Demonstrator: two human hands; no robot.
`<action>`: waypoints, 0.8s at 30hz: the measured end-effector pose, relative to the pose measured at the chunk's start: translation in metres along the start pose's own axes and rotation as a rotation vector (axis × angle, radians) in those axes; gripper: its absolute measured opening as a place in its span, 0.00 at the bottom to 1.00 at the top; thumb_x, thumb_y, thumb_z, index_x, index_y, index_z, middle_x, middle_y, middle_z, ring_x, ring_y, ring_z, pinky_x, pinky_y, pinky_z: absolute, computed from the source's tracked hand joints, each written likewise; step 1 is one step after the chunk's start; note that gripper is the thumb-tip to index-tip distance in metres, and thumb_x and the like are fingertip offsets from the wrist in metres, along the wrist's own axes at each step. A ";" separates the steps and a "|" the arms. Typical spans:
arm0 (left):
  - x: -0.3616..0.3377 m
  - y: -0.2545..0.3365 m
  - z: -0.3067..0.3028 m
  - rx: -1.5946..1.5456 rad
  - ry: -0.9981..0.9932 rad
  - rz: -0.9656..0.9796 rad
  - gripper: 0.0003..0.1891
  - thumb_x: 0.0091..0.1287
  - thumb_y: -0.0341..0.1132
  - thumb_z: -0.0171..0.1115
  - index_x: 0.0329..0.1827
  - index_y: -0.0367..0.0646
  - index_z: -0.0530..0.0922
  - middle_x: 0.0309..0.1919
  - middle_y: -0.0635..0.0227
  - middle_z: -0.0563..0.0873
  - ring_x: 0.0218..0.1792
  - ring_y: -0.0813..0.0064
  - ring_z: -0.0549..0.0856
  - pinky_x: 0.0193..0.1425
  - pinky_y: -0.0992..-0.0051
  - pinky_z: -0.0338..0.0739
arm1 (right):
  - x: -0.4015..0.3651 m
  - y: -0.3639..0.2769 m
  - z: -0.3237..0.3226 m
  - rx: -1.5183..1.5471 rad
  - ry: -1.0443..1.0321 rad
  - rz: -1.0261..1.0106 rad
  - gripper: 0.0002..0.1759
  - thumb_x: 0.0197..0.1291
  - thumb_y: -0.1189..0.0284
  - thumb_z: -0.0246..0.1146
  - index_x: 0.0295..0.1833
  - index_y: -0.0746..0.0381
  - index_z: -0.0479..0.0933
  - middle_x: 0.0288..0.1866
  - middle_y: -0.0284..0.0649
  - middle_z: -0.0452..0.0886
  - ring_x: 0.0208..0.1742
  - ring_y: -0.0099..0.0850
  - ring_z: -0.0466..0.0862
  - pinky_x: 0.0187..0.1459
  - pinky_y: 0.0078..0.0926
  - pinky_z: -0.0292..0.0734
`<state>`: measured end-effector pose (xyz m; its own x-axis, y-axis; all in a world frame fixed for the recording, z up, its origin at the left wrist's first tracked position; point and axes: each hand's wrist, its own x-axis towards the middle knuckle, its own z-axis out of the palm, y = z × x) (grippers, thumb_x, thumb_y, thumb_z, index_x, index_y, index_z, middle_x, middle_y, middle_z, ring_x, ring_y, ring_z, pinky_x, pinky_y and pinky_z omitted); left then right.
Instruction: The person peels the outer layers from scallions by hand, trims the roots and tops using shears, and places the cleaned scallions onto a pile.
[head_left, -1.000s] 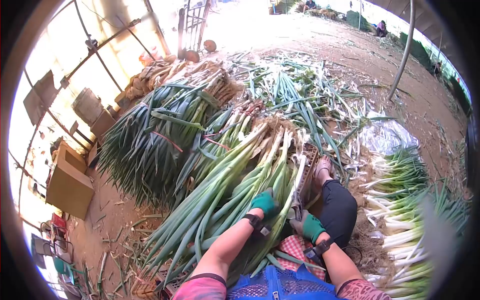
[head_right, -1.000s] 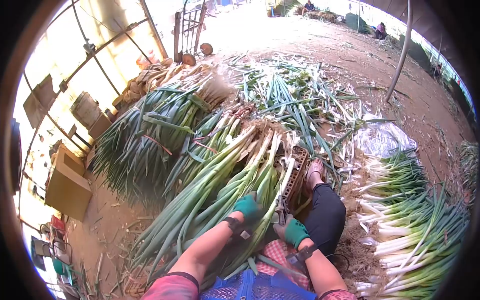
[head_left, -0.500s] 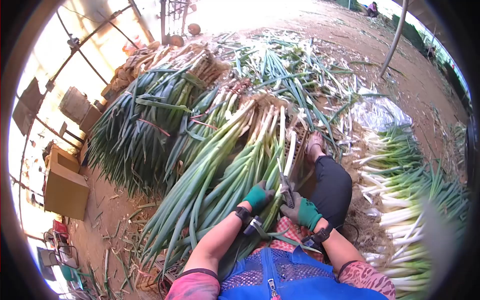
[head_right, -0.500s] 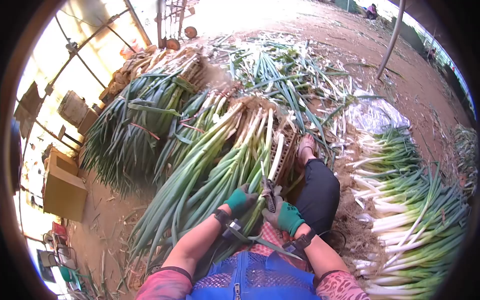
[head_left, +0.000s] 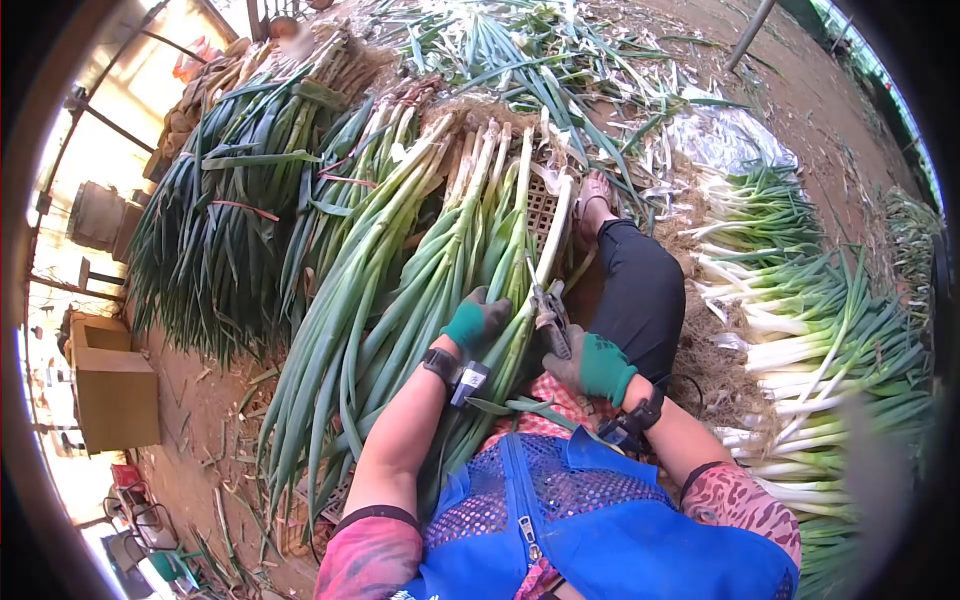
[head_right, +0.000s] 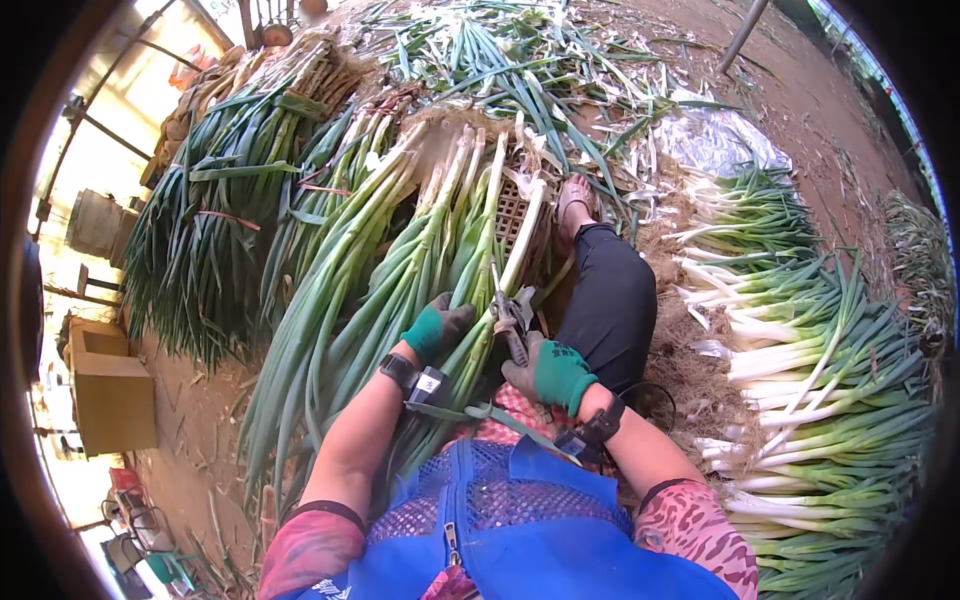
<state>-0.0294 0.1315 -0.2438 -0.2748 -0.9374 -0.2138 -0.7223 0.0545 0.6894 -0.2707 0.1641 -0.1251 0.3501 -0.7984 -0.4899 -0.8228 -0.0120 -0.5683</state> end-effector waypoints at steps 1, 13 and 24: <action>-0.003 0.020 -0.004 -0.356 0.061 -0.195 0.20 0.67 0.38 0.59 0.54 0.28 0.75 0.42 0.52 0.86 0.42 0.69 0.84 0.49 0.72 0.79 | 0.006 -0.003 -0.004 -0.007 -0.011 0.003 0.33 0.58 0.52 0.63 0.51 0.74 0.72 0.39 0.65 0.83 0.44 0.60 0.85 0.47 0.51 0.78; 0.002 -0.011 0.019 -0.668 0.130 -0.357 0.22 0.67 0.38 0.61 0.59 0.32 0.75 0.45 0.58 0.86 0.42 0.71 0.85 0.48 0.72 0.80 | 0.144 -0.015 -0.042 -0.146 0.088 0.055 0.32 0.55 0.55 0.61 0.51 0.75 0.77 0.45 0.65 0.84 0.49 0.54 0.86 0.52 0.44 0.80; -0.016 0.012 -0.002 -0.456 0.056 -0.375 0.32 0.64 0.48 0.60 0.65 0.31 0.72 0.54 0.41 0.84 0.57 0.49 0.83 0.63 0.62 0.75 | 0.189 -0.018 -0.057 -0.298 0.078 0.043 0.36 0.56 0.50 0.61 0.55 0.74 0.77 0.47 0.62 0.85 0.51 0.51 0.86 0.55 0.42 0.79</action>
<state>-0.0324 0.1464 -0.2301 -0.0108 -0.8813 -0.4724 -0.4144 -0.4260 0.8042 -0.2149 -0.0211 -0.1701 0.2863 -0.8457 -0.4504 -0.9352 -0.1442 -0.3235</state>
